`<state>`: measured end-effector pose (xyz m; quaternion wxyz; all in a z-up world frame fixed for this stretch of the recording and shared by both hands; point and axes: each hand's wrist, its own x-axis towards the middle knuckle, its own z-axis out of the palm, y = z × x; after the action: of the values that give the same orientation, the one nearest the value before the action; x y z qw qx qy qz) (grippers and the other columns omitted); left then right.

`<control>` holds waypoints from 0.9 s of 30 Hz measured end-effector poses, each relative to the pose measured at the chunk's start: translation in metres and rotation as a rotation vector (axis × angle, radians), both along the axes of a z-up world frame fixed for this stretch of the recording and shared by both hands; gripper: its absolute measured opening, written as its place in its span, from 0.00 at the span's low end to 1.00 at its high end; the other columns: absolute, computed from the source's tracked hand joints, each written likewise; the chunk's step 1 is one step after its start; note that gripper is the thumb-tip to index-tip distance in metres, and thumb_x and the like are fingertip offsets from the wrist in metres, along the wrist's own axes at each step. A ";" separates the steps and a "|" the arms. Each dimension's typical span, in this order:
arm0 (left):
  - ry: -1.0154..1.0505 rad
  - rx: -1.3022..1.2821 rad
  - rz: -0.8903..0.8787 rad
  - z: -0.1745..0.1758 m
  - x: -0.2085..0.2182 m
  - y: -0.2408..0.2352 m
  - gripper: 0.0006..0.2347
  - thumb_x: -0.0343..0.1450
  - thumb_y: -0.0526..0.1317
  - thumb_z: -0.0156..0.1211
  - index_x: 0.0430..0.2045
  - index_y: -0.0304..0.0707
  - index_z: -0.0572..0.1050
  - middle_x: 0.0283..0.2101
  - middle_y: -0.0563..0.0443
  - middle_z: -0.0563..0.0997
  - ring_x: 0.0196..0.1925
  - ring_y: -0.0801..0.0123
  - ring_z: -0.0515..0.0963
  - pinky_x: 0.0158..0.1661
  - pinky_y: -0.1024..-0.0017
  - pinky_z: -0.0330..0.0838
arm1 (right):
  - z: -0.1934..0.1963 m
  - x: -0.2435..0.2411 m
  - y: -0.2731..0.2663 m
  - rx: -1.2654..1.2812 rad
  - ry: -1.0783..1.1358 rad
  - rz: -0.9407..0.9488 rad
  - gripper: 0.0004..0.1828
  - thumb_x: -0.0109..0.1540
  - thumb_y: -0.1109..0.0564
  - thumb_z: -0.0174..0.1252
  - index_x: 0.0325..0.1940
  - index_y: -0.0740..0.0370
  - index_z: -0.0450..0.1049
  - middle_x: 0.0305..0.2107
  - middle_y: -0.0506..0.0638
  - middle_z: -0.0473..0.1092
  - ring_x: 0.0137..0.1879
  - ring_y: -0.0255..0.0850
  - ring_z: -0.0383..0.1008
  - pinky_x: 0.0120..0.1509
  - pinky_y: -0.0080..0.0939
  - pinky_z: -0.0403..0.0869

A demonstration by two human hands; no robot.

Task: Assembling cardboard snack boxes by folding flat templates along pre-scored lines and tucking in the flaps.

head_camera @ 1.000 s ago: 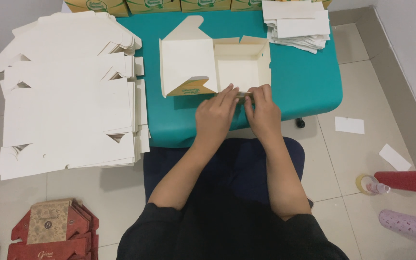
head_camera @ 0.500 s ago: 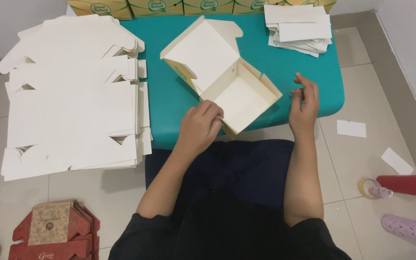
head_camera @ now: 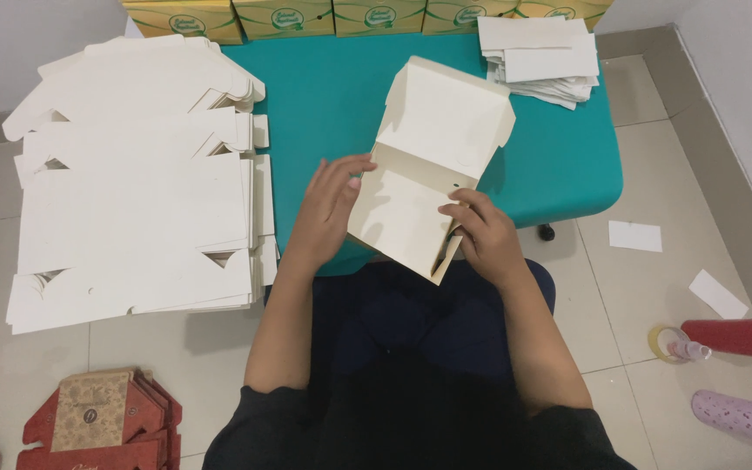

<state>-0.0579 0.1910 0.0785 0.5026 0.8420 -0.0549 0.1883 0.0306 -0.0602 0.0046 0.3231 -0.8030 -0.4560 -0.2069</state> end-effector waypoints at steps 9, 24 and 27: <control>-0.186 0.585 -0.007 0.006 -0.012 -0.062 0.33 0.63 0.52 0.65 0.58 0.32 0.62 0.51 0.39 0.71 0.57 0.50 0.69 0.61 0.41 0.51 | 0.051 -0.031 0.017 -0.107 0.128 -0.220 0.20 0.57 0.64 0.52 0.52 0.48 0.67 0.34 0.40 0.63 0.26 0.36 0.70 0.28 0.36 0.73; -0.194 0.700 0.042 -0.035 0.035 -0.062 0.08 0.60 0.40 0.69 0.28 0.40 0.79 0.24 0.52 0.81 0.38 0.63 0.77 0.65 0.40 0.38 | 0.052 -0.031 0.019 -0.085 0.233 -0.274 0.13 0.63 0.66 0.48 0.49 0.54 0.67 0.36 0.45 0.63 0.33 0.44 0.75 0.33 0.43 0.78; -0.168 0.632 0.028 -0.039 0.039 -0.060 0.06 0.62 0.39 0.68 0.26 0.40 0.79 0.24 0.53 0.81 0.36 0.65 0.77 0.65 0.44 0.42 | 0.055 -0.033 0.019 -0.048 0.285 -0.268 0.12 0.62 0.67 0.48 0.48 0.55 0.68 0.37 0.45 0.64 0.33 0.40 0.76 0.34 0.40 0.78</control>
<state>-0.0192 0.1312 0.0398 0.2075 0.9385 -0.1404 0.2375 -0.0027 -0.0410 0.0593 0.3345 -0.8853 -0.2996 -0.1213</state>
